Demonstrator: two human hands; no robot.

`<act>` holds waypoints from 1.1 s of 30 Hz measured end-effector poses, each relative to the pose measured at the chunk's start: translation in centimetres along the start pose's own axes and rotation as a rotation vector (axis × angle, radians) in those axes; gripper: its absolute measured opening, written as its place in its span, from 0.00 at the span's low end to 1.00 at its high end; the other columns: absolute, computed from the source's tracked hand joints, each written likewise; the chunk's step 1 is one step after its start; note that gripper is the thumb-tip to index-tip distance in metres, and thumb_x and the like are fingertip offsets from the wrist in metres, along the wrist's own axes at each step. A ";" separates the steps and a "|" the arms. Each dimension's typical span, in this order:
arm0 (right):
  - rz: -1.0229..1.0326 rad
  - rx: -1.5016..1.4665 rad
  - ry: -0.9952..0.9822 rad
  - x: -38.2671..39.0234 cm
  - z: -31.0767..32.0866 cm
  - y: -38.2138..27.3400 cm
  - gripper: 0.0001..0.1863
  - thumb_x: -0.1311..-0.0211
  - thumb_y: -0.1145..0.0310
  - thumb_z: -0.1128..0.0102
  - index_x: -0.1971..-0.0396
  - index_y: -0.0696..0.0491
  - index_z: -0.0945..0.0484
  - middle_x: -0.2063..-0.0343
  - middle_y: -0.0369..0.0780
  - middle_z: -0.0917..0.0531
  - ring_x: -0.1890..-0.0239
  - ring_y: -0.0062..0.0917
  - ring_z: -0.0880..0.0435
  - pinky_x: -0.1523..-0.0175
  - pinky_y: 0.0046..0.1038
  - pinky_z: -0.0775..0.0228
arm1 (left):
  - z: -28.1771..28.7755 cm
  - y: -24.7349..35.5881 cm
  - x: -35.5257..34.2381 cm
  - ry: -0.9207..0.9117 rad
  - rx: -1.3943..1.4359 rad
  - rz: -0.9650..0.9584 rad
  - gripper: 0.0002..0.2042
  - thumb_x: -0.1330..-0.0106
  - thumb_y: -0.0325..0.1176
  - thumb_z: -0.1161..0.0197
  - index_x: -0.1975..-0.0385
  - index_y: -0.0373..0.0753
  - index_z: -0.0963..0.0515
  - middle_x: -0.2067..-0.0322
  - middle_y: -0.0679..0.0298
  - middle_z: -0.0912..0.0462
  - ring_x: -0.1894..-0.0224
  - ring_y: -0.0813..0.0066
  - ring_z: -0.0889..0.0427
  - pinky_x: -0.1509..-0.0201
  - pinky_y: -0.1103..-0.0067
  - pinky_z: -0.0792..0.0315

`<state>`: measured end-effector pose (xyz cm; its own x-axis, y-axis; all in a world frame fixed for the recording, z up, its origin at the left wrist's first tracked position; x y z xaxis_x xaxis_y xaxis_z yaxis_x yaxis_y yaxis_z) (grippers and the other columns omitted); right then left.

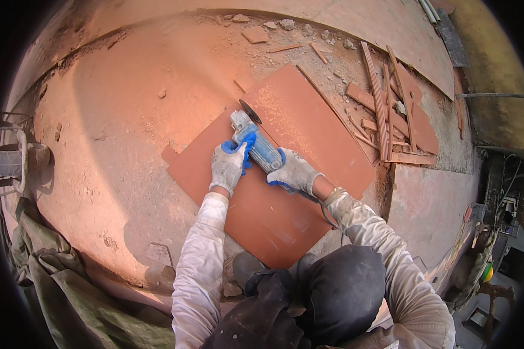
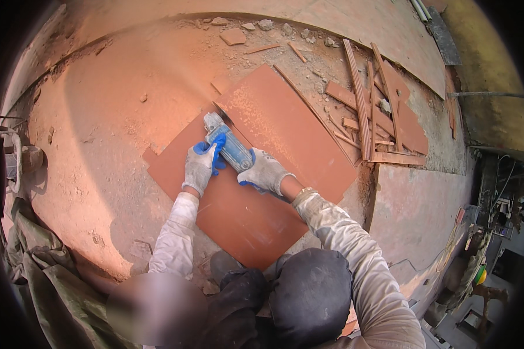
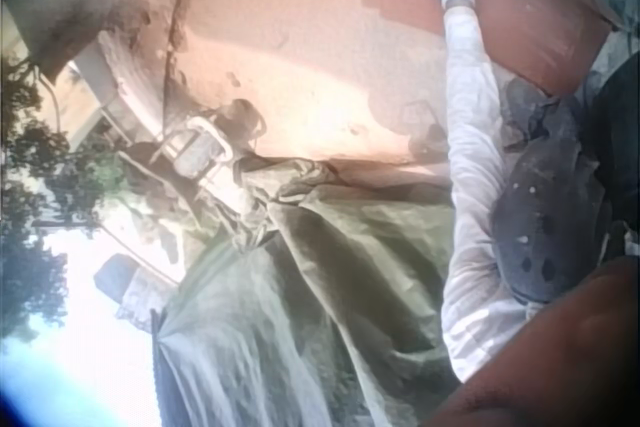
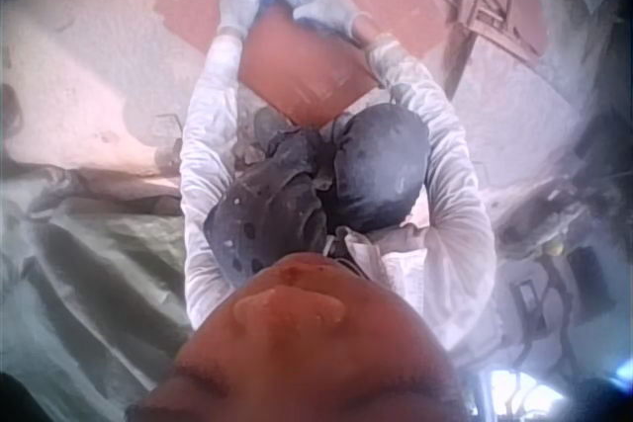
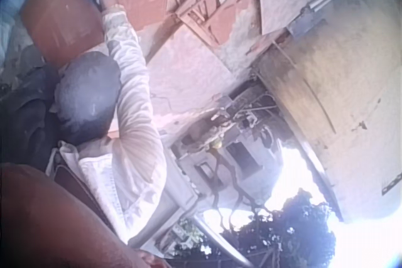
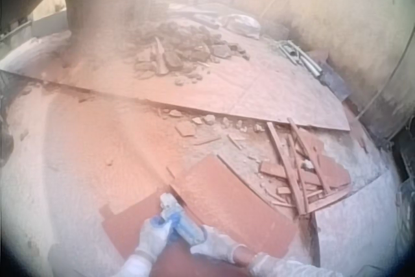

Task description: The person uses an angle grinder to cut a large terracotta tile into several smaller rectangular pieces. They reposition the tile and the grinder multiple times to complete the cuts, then separate the pieces.

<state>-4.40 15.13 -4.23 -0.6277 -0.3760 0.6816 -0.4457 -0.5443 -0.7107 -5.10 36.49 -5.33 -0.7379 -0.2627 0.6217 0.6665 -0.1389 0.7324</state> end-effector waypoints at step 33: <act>0.000 -0.019 0.033 -1.5 -0.2 -2.2 0.37 0.52 0.60 0.20 0.42 0.62 0.21 0.61 0.49 0.11 0.70 0.34 0.09 0.69 0.38 0.15 | 1.1 1.1 -1.0 0.069 0.043 -0.056 0.19 0.23 0.46 0.26 0.62 0.32 0.16 0.68 0.61 0.11 0.71 0.70 0.07 0.76 0.75 0.18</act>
<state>-2.66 17.05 -3.76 -0.6485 -0.3504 0.6758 -0.4576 -0.5300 -0.7139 -3.77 37.65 -4.88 -0.7636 -0.3208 0.5604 0.6185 -0.1144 0.7774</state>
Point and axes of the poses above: each hand's wrist, its own x-axis away from the middle knuckle, its own z-axis out of the back of the hand, y = z × x, the point moved 6 cm from there along -x, towards the middle knuckle
